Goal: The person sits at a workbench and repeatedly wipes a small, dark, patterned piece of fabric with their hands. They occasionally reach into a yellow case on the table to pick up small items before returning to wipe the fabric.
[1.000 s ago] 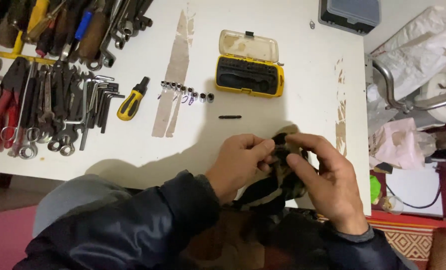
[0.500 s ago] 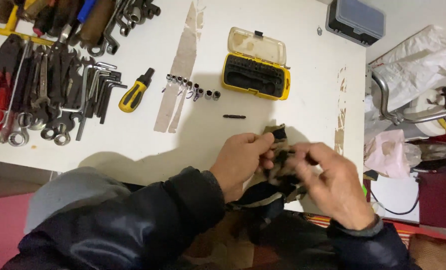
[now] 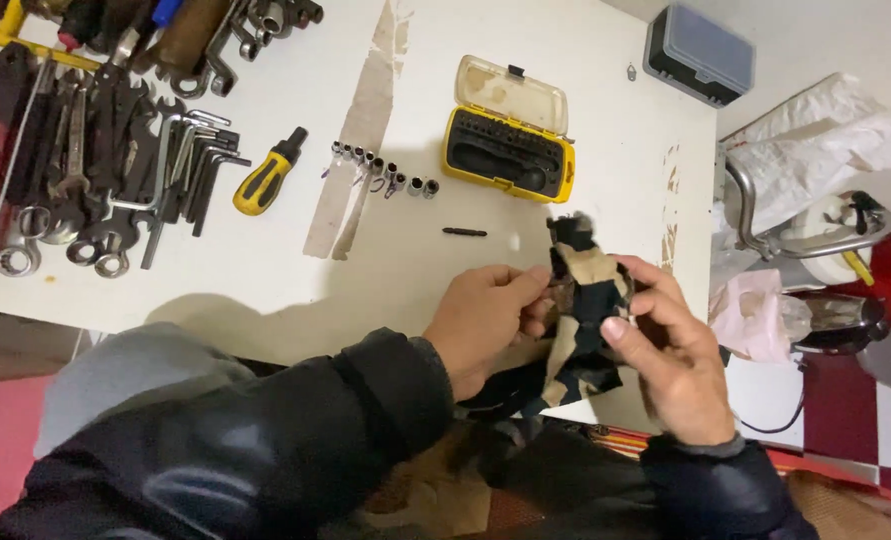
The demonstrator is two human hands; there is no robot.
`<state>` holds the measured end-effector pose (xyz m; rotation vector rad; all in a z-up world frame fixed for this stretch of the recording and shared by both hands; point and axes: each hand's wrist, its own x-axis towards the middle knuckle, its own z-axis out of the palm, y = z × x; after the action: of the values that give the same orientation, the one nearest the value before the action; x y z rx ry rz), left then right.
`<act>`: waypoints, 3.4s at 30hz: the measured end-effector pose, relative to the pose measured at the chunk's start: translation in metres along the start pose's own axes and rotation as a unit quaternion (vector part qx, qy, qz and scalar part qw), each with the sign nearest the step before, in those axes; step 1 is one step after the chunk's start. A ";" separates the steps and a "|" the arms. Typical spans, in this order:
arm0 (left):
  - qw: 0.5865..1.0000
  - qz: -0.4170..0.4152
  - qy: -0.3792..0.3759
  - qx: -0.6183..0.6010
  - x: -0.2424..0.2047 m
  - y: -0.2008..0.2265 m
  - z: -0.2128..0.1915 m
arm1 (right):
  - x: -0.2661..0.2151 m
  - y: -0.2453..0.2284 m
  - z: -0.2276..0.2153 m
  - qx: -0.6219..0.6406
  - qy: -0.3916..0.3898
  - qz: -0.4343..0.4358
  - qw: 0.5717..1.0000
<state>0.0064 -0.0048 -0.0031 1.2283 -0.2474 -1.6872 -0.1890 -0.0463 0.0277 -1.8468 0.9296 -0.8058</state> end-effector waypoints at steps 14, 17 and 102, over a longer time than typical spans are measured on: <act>0.999 0.032 -0.020 0.023 0.017 -0.026 0.005 | 0.010 -0.005 0.043 0.100 0.123 0.041 0.986; 0.998 0.043 -0.008 0.053 0.013 -0.018 0.003 | 0.016 -0.006 0.039 0.113 0.183 0.052 0.975; 0.956 -0.043 -0.144 0.253 -0.058 0.058 -0.019 | 0.224 0.093 0.050 -0.377 0.010 -0.132 0.917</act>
<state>0.0552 0.0200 0.0611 1.3650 -0.8585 -1.9475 -0.0596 -0.2457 -0.0429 -2.6823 1.1134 -0.6665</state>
